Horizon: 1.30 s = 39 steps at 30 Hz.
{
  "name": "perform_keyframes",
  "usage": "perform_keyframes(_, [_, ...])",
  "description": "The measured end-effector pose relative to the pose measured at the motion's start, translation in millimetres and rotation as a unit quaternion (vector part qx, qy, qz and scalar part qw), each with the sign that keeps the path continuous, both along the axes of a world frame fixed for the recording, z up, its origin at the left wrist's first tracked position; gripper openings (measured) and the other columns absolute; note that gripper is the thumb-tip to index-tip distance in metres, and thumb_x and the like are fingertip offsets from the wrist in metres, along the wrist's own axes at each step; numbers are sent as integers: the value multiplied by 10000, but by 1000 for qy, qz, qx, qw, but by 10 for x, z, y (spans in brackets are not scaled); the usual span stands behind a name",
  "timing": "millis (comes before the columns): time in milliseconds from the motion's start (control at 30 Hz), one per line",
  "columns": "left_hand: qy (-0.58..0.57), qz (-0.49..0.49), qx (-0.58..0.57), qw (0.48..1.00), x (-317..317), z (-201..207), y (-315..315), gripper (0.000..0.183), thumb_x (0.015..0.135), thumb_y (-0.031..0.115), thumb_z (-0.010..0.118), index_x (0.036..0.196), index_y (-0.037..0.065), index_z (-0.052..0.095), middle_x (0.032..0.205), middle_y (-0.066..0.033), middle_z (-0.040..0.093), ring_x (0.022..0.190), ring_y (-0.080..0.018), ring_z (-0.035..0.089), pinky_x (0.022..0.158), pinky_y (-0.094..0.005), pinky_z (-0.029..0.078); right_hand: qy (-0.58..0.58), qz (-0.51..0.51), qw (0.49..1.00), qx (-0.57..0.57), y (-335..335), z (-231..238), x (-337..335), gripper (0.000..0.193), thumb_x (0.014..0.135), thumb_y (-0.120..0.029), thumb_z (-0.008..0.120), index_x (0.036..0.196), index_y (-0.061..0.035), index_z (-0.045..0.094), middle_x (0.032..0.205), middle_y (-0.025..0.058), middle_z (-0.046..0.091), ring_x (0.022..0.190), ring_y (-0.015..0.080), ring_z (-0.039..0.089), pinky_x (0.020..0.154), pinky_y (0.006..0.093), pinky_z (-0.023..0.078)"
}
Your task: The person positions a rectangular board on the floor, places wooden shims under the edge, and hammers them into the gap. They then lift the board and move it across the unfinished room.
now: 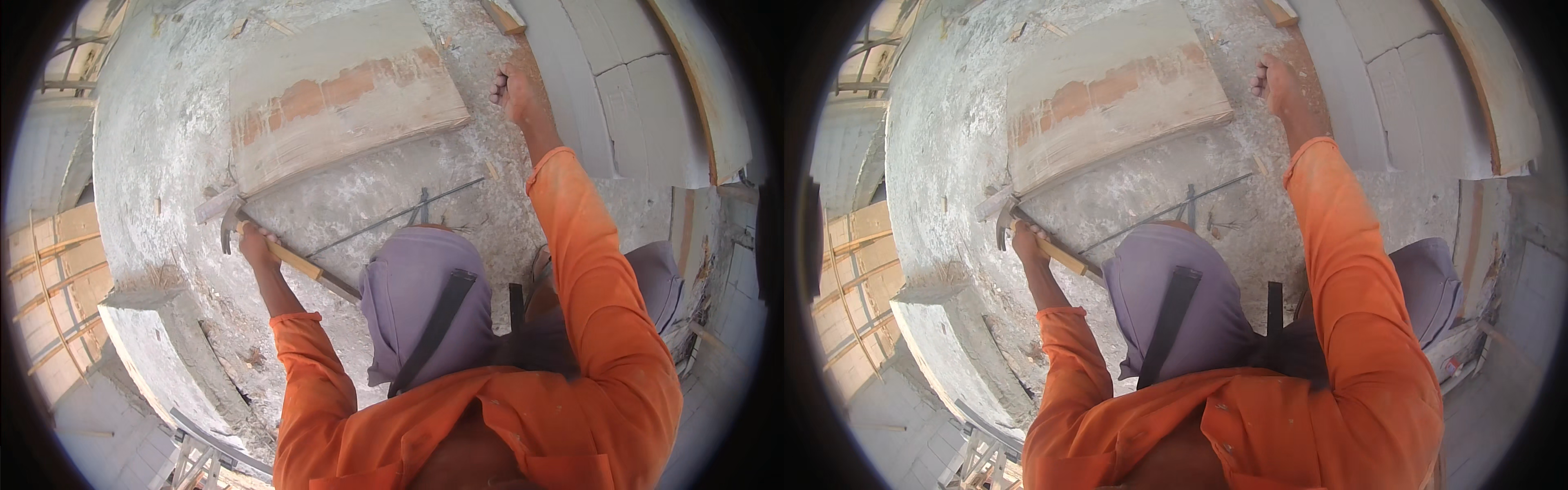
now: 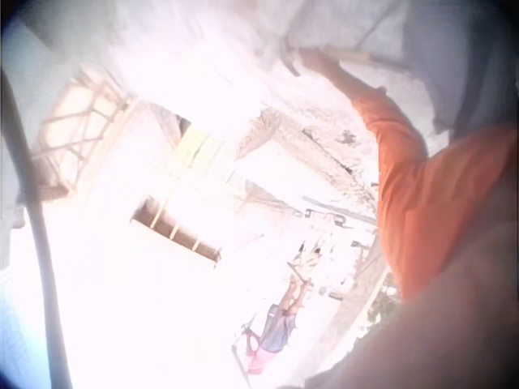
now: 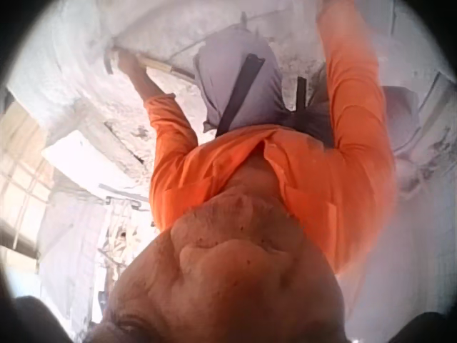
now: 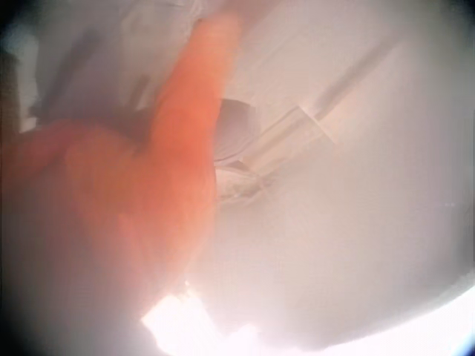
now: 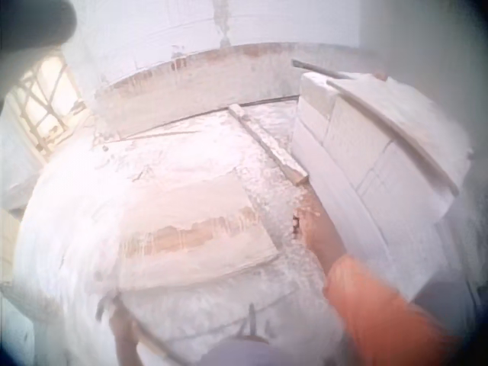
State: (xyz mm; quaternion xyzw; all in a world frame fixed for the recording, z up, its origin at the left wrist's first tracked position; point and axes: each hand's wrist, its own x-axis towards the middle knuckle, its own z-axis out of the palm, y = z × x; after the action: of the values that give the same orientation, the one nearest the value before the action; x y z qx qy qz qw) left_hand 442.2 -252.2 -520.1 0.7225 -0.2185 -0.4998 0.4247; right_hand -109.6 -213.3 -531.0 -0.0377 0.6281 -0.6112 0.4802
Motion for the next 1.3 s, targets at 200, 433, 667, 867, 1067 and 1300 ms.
perform_keyframes(200, [-26, -33, 25, 999, -231, 73, -6, 213, 889, 275, 438, 774, 97, 450, 603, -22, 439, 433, -145, 417, 400, -298, 374, 298, 191, 920, 167, -284, -300, 78, 459, 779, -369, 543, 862, 78, 599, 843, 159, 598, 769, 276, 579, 706, 391, 452])
perform_keyframes(433, [-13, -17, 34, 999, -152, 41, -28, 168, 900, 256, 420, 810, 116, 449, 628, -17, 451, 485, -150, 442, 454, -312, 382, 326, 213, 904, 177, -695, -662, 485, 576, 793, -479, 524, 770, 88, 619, 804, 213, 623, 775, 304, 612, 726, 408, 455])
perform_keyframes(667, [-31, -9, 27, 999, -113, 31, -48, 146, 882, 231, 426, 826, 99, 452, 645, -33, 454, 478, -157, 441, 450, -322, 382, 421, 252, 855, 166, -668, -592, 472, 697, 810, -570, 517, 777, 116, 636, 787, 264, 638, 812, 362, 642, 745, 419, 474])
perform_keyframes(867, [-42, -2, 15, 999, -235, 81, -26, 139, 859, 228, 436, 829, 92, 444, 633, -39, 448, 472, -156, 439, 435, -325, 384, 409, 316, 838, 177, -668, -431, 412, 690, 808, -548, 504, 941, 118, 625, 986, 301, 615, 968, 388, 607, 850, 411, 464])
perform_keyframes(1067, [-30, -4, 3, 1000, -261, 118, -21, 136, 859, 221, 437, 844, 85, 438, 631, -37, 447, 463, -146, 438, 402, -305, 378, 426, 245, 854, 172, -691, -569, 453, 701, 820, -549, 538, 877, 144, 625, 900, 289, 635, 898, 367, 635, 778, 407, 479])
perform_keyframes(1300, [-48, 0, -2, 999, -295, 142, -63, 168, 876, 215, 449, 816, 58, 440, 588, -40, 446, 405, -143, 417, 367, -307, 369, 377, 263, 870, 178, -691, -564, 379, 704, 819, -525, 563, 950, 166, 600, 953, 298, 625, 917, 363, 628, 782, 414, 467])
